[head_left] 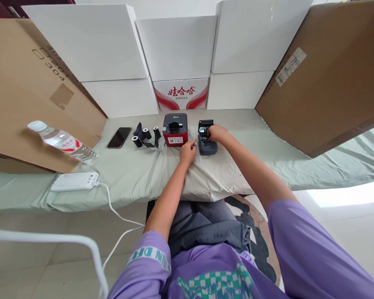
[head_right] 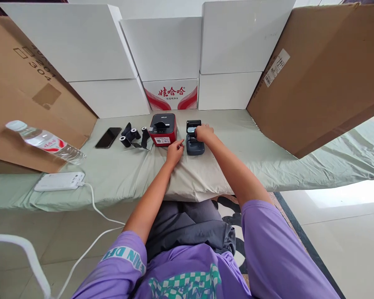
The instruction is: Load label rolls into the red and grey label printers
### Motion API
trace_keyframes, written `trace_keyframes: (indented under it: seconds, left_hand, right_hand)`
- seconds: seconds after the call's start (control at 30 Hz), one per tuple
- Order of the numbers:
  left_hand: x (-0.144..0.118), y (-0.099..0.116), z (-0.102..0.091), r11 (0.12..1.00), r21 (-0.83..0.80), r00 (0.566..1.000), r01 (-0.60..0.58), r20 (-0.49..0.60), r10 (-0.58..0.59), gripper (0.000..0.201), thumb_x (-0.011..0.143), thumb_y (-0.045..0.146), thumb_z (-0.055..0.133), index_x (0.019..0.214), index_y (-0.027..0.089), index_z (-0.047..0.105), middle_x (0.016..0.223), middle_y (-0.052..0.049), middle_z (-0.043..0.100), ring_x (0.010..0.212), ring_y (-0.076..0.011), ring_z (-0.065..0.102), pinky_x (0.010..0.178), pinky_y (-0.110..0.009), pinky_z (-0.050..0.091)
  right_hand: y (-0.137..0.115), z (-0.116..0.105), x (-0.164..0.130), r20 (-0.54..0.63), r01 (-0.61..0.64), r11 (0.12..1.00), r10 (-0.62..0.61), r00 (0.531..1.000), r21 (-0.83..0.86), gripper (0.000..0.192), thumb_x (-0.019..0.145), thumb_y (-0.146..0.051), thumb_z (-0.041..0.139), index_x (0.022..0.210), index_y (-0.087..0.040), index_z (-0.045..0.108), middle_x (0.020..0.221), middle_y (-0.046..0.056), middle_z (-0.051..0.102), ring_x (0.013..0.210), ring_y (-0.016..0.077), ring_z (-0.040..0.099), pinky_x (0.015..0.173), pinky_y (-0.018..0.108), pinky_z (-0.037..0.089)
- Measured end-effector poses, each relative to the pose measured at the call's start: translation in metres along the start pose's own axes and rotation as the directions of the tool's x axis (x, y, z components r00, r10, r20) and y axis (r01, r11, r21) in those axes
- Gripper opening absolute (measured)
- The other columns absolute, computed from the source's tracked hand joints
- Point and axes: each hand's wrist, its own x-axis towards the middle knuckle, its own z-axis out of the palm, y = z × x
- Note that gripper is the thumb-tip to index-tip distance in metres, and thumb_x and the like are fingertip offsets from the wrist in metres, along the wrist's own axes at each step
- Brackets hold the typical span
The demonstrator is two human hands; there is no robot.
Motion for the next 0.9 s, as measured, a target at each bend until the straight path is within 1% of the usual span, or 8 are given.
trace_keyframes:
  seconds: [0.13, 0.3, 0.57, 0.67, 0.73, 0.77, 0.83, 0.9]
  left_hand:
    - [0.001, -0.001, 0.000, 1.000, -0.004, 1.000, -0.004, -0.010, 0.004, 0.053, 0.093, 0.008, 0.053, 0.141, 0.017, 0.074, 0.116, -0.010, 0.079, 0.092, -0.0194, 0.071, 0.096, -0.031, 0.056]
    - [0.001, -0.002, 0.000, 1.000, -0.020, 1.000, 0.015, -0.024, -0.016, 0.052, 0.092, 0.007, 0.053, 0.140, 0.017, 0.074, 0.119, -0.010, 0.080, 0.096, -0.0201, 0.072, 0.096, -0.031, 0.057]
    - [0.001, -0.002, -0.001, 0.998, -0.061, 1.000, 0.008, -0.026, -0.010, 0.050, 0.093, 0.006, 0.054, 0.136, 0.018, 0.076, 0.125, -0.010, 0.079, 0.102, -0.0206, 0.074, 0.099, -0.032, 0.056]
    - [0.002, -0.003, 0.001, 0.996, -0.085, 0.999, 0.007, -0.031, -0.010, 0.049, 0.094, 0.006, 0.054, 0.136, 0.015, 0.076, 0.121, -0.011, 0.080, 0.100, -0.0203, 0.073, 0.097, -0.031, 0.056]
    - [0.002, -0.005, 0.002, 0.994, -0.106, 0.999, 0.004, -0.036, -0.008, 0.048, 0.094, 0.007, 0.054, 0.136, 0.015, 0.076, 0.120, -0.011, 0.080, 0.097, -0.0195, 0.073, 0.096, -0.030, 0.056]
    - [0.003, -0.006, 0.002, 0.993, -0.119, 0.999, 0.005, -0.036, -0.009, 0.048, 0.094, 0.007, 0.054, 0.136, 0.015, 0.076, 0.119, -0.010, 0.080, 0.095, -0.0191, 0.072, 0.095, -0.030, 0.056]
    - [0.003, -0.008, 0.003, 0.989, -0.145, 0.999, 0.012, -0.034, -0.017, 0.048, 0.094, 0.008, 0.054, 0.136, 0.015, 0.076, 0.118, -0.010, 0.080, 0.092, -0.0183, 0.072, 0.093, -0.030, 0.056]
    - [0.003, -0.008, 0.004, 0.987, -0.159, 0.999, 0.020, -0.031, -0.026, 0.048, 0.094, 0.007, 0.054, 0.136, 0.015, 0.076, 0.117, -0.009, 0.080, 0.090, -0.0174, 0.071, 0.092, -0.030, 0.056]
  right_hand:
    - [-0.006, 0.001, -0.003, -0.049, -0.042, 0.994, 0.047, 0.998, 0.102, 0.028, 0.069, -0.013, 0.090, 0.096, -0.019, 0.084, 0.128, 0.020, 0.068, 0.127, 0.0409, 0.060, 0.105, 0.058, 0.052]
    - [-0.010, -0.001, -0.010, -0.019, -0.056, 0.997, 0.057, 0.998, 0.052, 0.029, 0.079, -0.012, 0.081, 0.106, -0.019, 0.084, 0.137, 0.021, 0.064, 0.131, 0.0401, 0.060, 0.106, 0.054, 0.054]
    - [0.016, -0.014, -0.011, -0.114, 0.054, 0.991, -0.040, 0.993, 0.124, 0.036, 0.078, -0.011, 0.081, 0.113, -0.014, 0.079, 0.131, 0.020, 0.065, 0.121, 0.0326, 0.065, 0.110, 0.046, 0.052]
    - [0.023, -0.027, -0.013, -0.168, 0.133, 0.960, -0.093, 0.981, 0.248, 0.028, 0.081, -0.010, 0.077, 0.108, -0.015, 0.072, 0.122, 0.015, 0.069, 0.113, 0.0285, 0.066, 0.109, 0.045, 0.051]
    - [0.022, -0.035, -0.020, -0.183, 0.177, 0.867, -0.101, 0.978, 0.466, 0.024, 0.084, -0.015, 0.075, 0.106, -0.018, 0.065, 0.109, 0.010, 0.071, 0.101, 0.0244, 0.067, 0.100, 0.044, 0.055]
    - [0.019, -0.038, -0.025, -0.175, 0.191, 0.773, -0.104, 0.979, 0.605, 0.026, 0.085, -0.020, 0.076, 0.106, -0.020, 0.061, 0.103, 0.007, 0.071, 0.095, 0.0226, 0.067, 0.094, 0.042, 0.058]
    - [0.009, -0.043, -0.038, -0.138, 0.185, 0.495, -0.130, 0.982, 0.849, 0.033, 0.084, -0.030, 0.078, 0.108, -0.025, 0.056, 0.098, 0.003, 0.070, 0.088, 0.0202, 0.069, 0.082, 0.038, 0.060]
    - [-0.006, -0.046, -0.050, -0.096, 0.135, 0.226, -0.178, 0.979, 0.965, 0.040, 0.081, -0.036, 0.079, 0.109, -0.028, 0.053, 0.096, 0.001, 0.069, 0.084, 0.0191, 0.070, 0.076, 0.035, 0.060]
